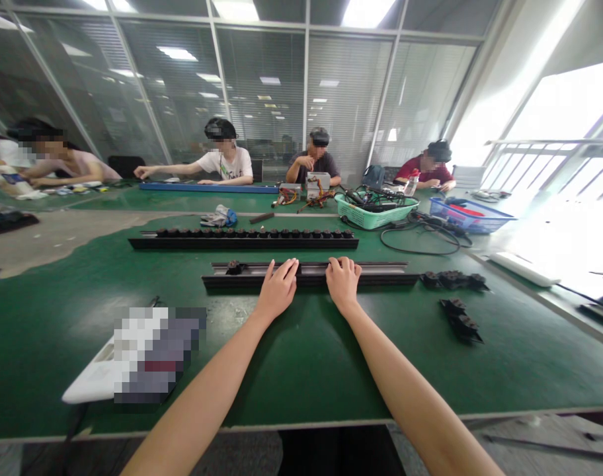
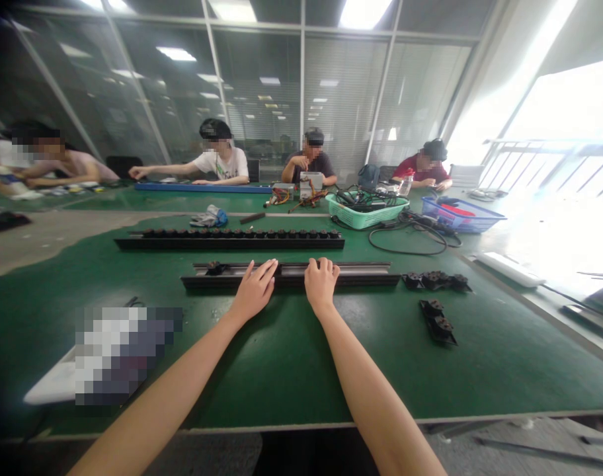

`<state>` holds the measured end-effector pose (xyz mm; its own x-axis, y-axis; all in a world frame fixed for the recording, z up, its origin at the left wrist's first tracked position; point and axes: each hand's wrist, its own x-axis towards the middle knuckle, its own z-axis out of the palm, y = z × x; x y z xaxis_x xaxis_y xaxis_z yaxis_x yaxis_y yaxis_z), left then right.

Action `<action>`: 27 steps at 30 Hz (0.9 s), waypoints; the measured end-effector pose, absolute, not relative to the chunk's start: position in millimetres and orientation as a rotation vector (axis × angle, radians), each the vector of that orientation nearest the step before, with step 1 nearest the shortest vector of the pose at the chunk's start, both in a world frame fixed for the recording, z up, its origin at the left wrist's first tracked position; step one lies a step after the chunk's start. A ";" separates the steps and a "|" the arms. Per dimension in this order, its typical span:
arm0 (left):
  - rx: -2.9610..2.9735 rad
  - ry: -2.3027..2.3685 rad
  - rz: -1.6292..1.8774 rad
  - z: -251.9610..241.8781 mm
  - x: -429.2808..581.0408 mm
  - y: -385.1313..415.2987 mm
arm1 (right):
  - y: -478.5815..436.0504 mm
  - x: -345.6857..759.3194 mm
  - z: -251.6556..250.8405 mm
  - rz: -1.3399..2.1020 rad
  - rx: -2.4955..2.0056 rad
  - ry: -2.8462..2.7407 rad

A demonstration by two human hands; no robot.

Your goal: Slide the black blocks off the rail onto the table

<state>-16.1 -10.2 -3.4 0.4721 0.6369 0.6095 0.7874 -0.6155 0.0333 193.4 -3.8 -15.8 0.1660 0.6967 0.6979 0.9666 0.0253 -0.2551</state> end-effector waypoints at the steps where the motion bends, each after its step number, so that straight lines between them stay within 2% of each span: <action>1: -2.469 -1.224 -0.862 -3.5 -16.1 -10.2 | -4.2 193.2 -15.3 -0.477 -1.745 -1.594; 27: -2.466 -1.221 -0.866 -4.1 -16.3 -9.5 | -2.4 197.0 -14.6 -0.480 -1.754 -1.559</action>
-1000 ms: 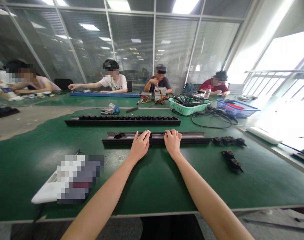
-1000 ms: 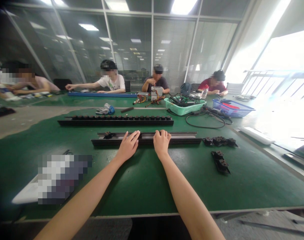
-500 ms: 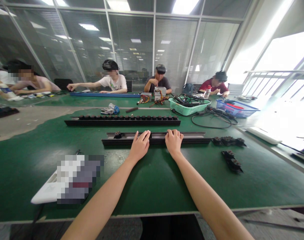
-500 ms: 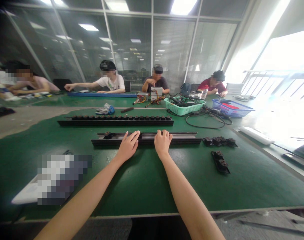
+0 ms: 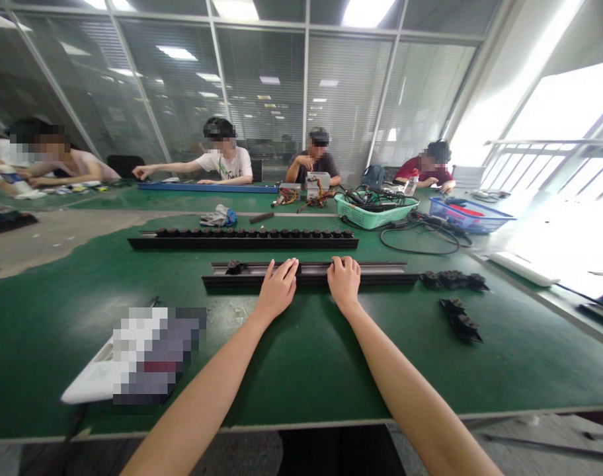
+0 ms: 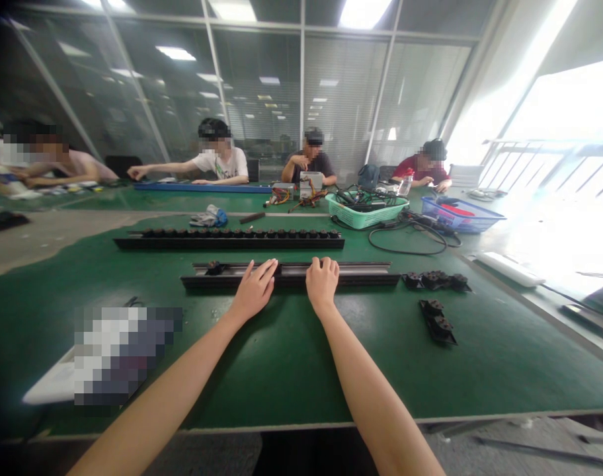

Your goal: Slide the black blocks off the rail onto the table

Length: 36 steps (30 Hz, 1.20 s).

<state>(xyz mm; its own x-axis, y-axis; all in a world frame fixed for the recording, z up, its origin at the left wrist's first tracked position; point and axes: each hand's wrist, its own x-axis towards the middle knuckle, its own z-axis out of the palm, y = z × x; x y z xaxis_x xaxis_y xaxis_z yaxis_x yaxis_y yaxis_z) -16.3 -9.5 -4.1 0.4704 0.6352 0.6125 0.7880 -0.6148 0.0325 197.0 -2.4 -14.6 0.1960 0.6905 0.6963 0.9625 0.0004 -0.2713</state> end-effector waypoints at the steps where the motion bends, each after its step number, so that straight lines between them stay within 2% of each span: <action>1: -2.465 -1.220 -0.866 -4.2 -16.4 -9.3 | -2.0 197.5 -14.8 -0.492 -1.752 -1.559; 36: -2.476 -1.230 -0.865 -2.1 -16.5 -10.3 | -0.3 212.6 -14.4 -0.476 -1.784 -1.477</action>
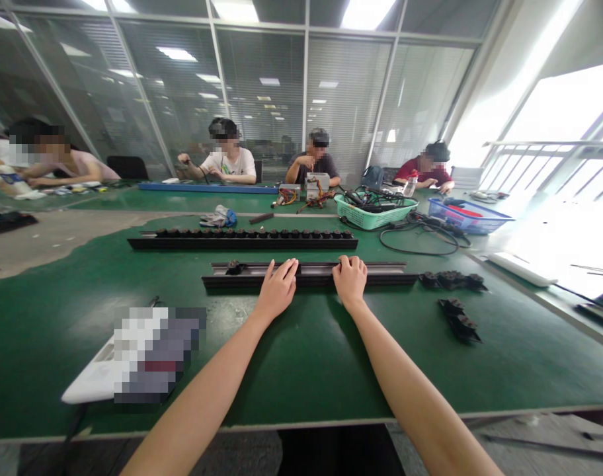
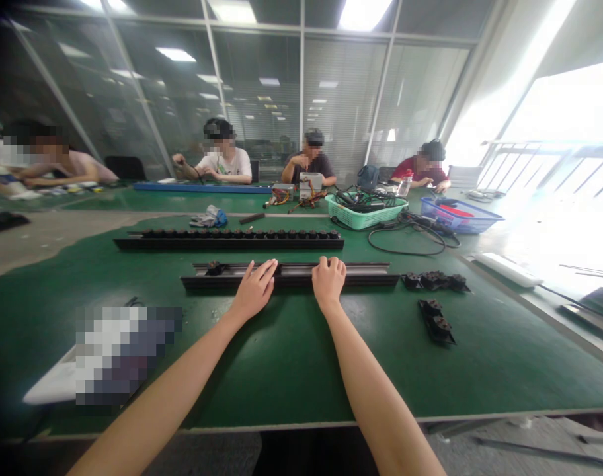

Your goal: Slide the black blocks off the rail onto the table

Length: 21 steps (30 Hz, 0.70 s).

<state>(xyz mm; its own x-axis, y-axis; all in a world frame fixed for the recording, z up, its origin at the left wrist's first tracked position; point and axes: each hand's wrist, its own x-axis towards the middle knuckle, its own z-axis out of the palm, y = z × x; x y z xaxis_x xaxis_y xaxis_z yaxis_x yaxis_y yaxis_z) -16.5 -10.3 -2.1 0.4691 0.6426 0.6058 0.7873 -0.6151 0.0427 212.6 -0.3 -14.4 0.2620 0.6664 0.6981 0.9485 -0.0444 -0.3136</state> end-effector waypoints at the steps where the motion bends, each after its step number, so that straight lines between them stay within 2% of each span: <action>1: -2.475 -1.232 -0.861 -2.2 -16.6 -10.1 | -0.3 212.8 -14.3 -0.474 -1.786 -1.478; 15: -2.479 -1.224 -0.867 -2.3 -17.2 -9.5 | -0.8 215.2 -9.2 -0.378 -1.780 -1.507; 21: -2.487 -1.230 -0.861 -2.1 -16.9 -10.7 | -3.9 229.2 -1.7 -0.220 -1.763 -1.591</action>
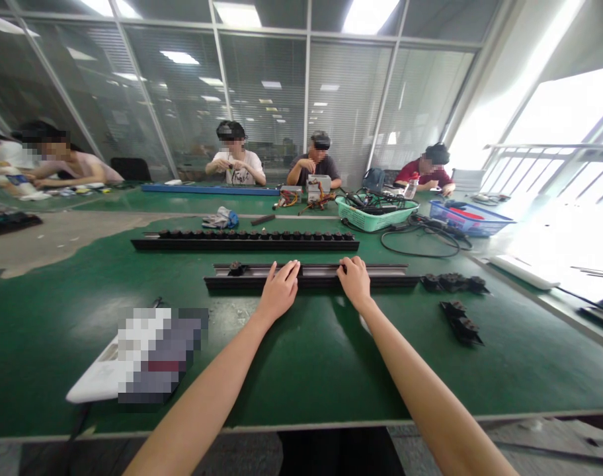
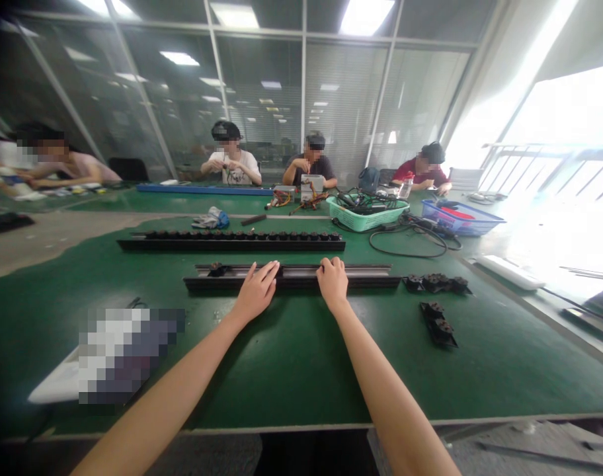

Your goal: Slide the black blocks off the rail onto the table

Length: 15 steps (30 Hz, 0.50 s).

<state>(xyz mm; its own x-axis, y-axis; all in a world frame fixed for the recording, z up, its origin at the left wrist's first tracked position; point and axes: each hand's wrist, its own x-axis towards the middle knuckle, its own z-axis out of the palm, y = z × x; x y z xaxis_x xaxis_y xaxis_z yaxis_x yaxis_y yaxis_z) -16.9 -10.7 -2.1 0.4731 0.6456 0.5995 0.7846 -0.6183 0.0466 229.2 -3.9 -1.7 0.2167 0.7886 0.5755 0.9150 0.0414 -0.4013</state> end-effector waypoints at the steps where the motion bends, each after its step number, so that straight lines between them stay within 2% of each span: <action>1: -2.486 -1.229 -0.864 -2.2 -16.7 -10.6 | -4.8 233.0 -1.5 -0.190 -1.731 -1.611; 5: -2.483 -1.226 -0.874 -3.0 -16.9 -9.9 | -7.2 242.0 -5.1 -0.125 -1.635 -1.658; 15: -2.481 -1.216 -0.856 -4.0 -17.0 -7.3 | -6.7 242.9 -12.5 -0.233 -1.645 -1.680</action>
